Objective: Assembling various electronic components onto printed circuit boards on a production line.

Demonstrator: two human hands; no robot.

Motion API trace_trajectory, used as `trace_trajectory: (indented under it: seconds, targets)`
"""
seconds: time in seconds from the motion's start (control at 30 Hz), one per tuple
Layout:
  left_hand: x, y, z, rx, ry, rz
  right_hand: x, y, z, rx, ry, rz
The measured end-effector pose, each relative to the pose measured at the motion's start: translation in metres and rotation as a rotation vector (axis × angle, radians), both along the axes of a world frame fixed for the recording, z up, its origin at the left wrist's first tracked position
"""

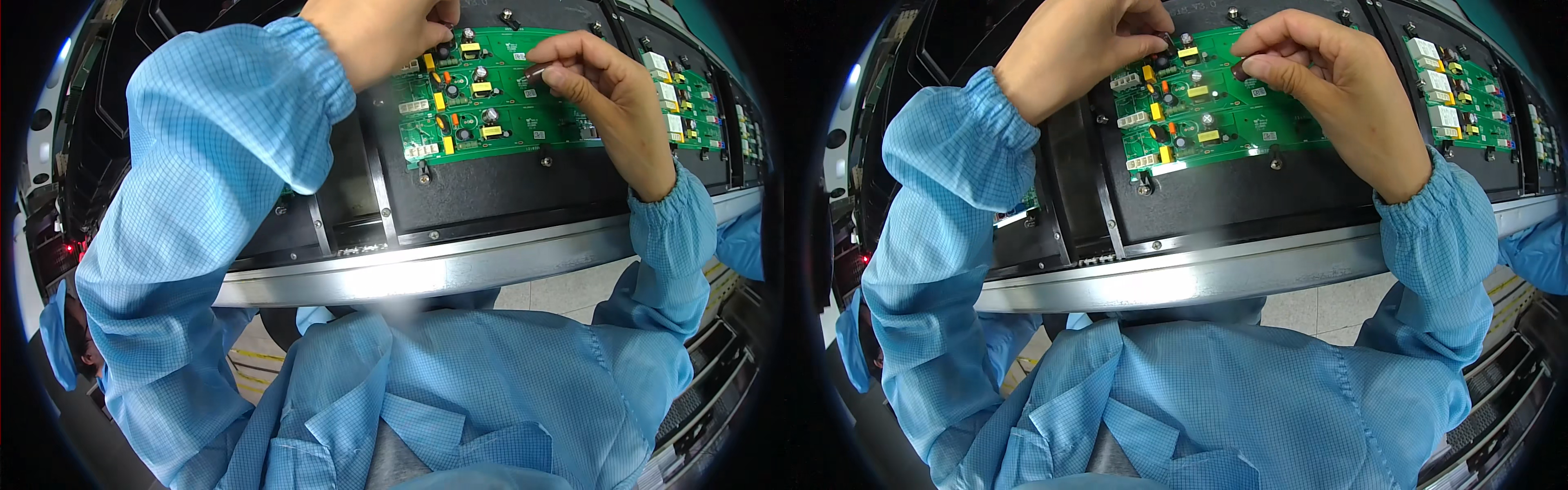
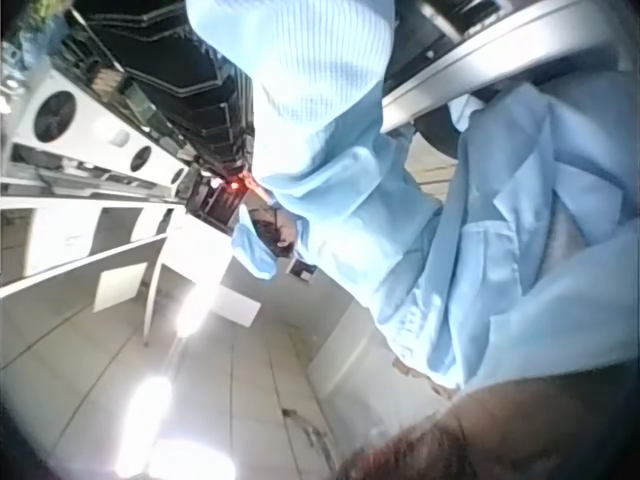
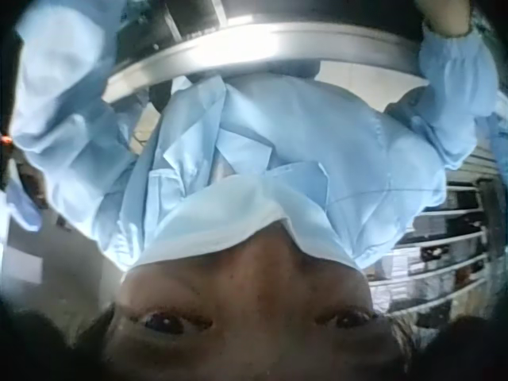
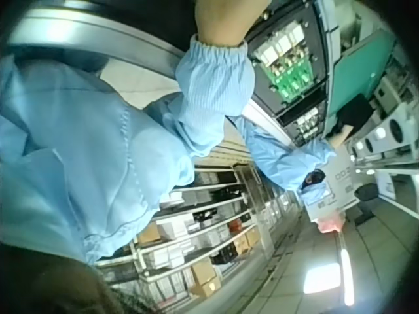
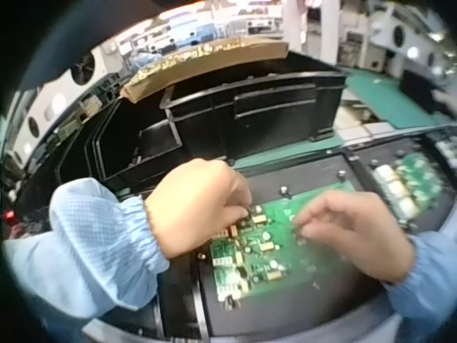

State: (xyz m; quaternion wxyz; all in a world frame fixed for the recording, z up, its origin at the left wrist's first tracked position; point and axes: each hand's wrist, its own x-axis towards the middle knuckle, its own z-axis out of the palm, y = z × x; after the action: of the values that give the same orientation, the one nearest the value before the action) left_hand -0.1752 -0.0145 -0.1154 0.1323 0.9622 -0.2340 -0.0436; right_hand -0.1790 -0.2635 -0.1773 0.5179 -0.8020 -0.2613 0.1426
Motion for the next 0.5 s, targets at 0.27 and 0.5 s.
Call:
trace_trajectory:
  seconds: [0.27, 0.5]
  targets:
    - [0.011, 0.003, 0.005, -0.007, 0.077, -0.018, -0.001, 0.004, 0.002, 0.006, 0.034, 0.000]
    - [0.016, 0.004, 0.008, -0.011, 0.142, 0.010, 0.001, 0.007, 0.002, -0.010, -0.026, 0.018]
